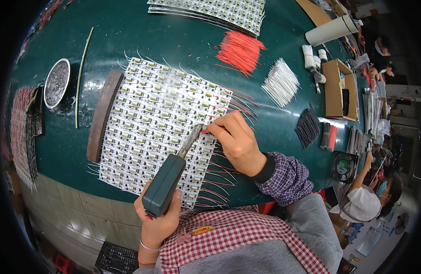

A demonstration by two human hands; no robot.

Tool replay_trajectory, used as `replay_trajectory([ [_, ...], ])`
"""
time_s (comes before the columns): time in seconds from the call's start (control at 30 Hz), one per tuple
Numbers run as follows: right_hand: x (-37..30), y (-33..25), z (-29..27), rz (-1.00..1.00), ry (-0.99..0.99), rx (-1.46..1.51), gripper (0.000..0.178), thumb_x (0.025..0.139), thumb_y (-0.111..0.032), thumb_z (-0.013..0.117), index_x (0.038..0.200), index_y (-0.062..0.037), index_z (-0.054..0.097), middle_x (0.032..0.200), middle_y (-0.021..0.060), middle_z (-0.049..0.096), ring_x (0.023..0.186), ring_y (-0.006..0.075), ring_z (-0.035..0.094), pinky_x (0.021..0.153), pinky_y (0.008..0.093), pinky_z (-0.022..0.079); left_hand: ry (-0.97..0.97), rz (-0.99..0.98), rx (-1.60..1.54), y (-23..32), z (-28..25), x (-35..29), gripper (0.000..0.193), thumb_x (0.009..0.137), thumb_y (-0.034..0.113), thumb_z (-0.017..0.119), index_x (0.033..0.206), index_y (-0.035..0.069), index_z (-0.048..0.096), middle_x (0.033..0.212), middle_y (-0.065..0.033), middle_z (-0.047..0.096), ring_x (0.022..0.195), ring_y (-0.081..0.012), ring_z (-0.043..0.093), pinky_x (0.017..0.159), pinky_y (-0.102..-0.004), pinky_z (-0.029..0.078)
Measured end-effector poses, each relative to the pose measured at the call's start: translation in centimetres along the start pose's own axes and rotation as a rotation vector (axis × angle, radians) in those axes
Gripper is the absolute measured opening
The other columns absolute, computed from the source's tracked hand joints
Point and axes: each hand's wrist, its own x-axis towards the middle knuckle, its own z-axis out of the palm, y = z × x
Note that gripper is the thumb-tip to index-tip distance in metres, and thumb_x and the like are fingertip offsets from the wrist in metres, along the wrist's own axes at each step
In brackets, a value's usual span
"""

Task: The person solders red wires and black wires onto LED panels using a handheld soldering iron.

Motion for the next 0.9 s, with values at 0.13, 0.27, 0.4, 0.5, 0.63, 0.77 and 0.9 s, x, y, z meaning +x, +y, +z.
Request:
replay_trajectory([
  [0.13,0.4,-0.3,-0.1,0.010,0.017,0.021,0.032,0.066,0.009,0.063,0.098,0.0031,0.064,0.091,0.0113,0.058,0.083,0.0270,0.056,0.069,0.0352,0.049,0.005,-0.004,-0.016,0.0,0.0,0.0,0.012,0.078,-0.002,0.070,0.088,-0.007,0.065,0.076,-0.0089,0.062,0.059,-0.0102,0.057,0.052,-0.0243,0.043],
  [0.27,0.6,-0.3,-0.3,0.011,-0.018,0.017,0.029,0.069,0.005,0.063,0.098,0.0028,0.064,0.092,0.0113,0.058,0.084,0.0271,0.056,0.071,0.0353,0.050,-0.021,0.029,0.048,0.2,-0.1,0.2,0.012,0.079,-0.001,0.070,0.088,-0.007,0.065,0.075,-0.0095,0.062,0.058,-0.0113,0.058,0.051,-0.0252,0.043],
  [0.4,0.6,-0.2,-0.3,0.007,-0.040,-0.006,0.027,0.071,0.002,0.063,0.098,0.0023,0.064,0.093,0.0112,0.058,0.084,0.0270,0.057,0.072,0.0348,0.050,-0.015,0.065,0.096,0.3,-0.1,0.3,0.011,0.079,-0.001,0.070,0.087,-0.007,0.065,0.075,-0.0094,0.062,0.057,-0.0113,0.058,0.050,-0.0258,0.043],
  [0.5,0.6,-0.3,-0.3,0.004,-0.041,-0.011,0.027,0.070,0.002,0.063,0.097,0.0021,0.064,0.093,0.0112,0.059,0.085,0.0269,0.057,0.072,0.0346,0.050,-0.015,-0.002,0.057,0.5,-0.2,0.2,0.012,0.079,0.000,0.070,0.087,-0.006,0.065,0.076,-0.0094,0.062,0.057,-0.0110,0.057,0.050,-0.0253,0.043],
  [0.63,0.6,0.0,-0.4,-0.029,-0.066,-0.040,0.026,0.071,-0.001,0.063,0.096,0.0034,0.063,0.095,0.0112,0.057,0.090,0.0263,0.055,0.073,0.0325,0.051,-0.036,0.011,0.101,0.2,-0.5,-0.2,0.012,0.079,0.000,0.071,0.088,-0.006,0.066,0.076,-0.0094,0.063,0.057,-0.0109,0.057,0.050,-0.0247,0.043],
  [0.77,0.7,0.0,-0.4,-0.034,-0.066,-0.055,0.025,0.071,-0.001,0.063,0.096,0.0032,0.063,0.094,0.0109,0.057,0.090,0.0258,0.055,0.072,0.0322,0.051,0.036,0.003,0.036,-0.4,-0.3,-0.6,0.012,0.078,0.000,0.072,0.087,-0.005,0.067,0.077,-0.0090,0.063,0.059,-0.0117,0.057,0.050,-0.0246,0.043],
  [0.9,0.7,-0.1,-0.5,-0.026,-0.072,-0.049,0.025,0.072,-0.001,0.063,0.097,0.0032,0.062,0.095,0.0109,0.057,0.091,0.0259,0.055,0.073,0.0324,0.051,0.028,0.079,0.091,-0.7,-0.4,-0.7,0.012,0.077,-0.001,0.072,0.087,-0.005,0.067,0.075,-0.0089,0.063,0.058,-0.0122,0.058,0.050,-0.0249,0.043],
])
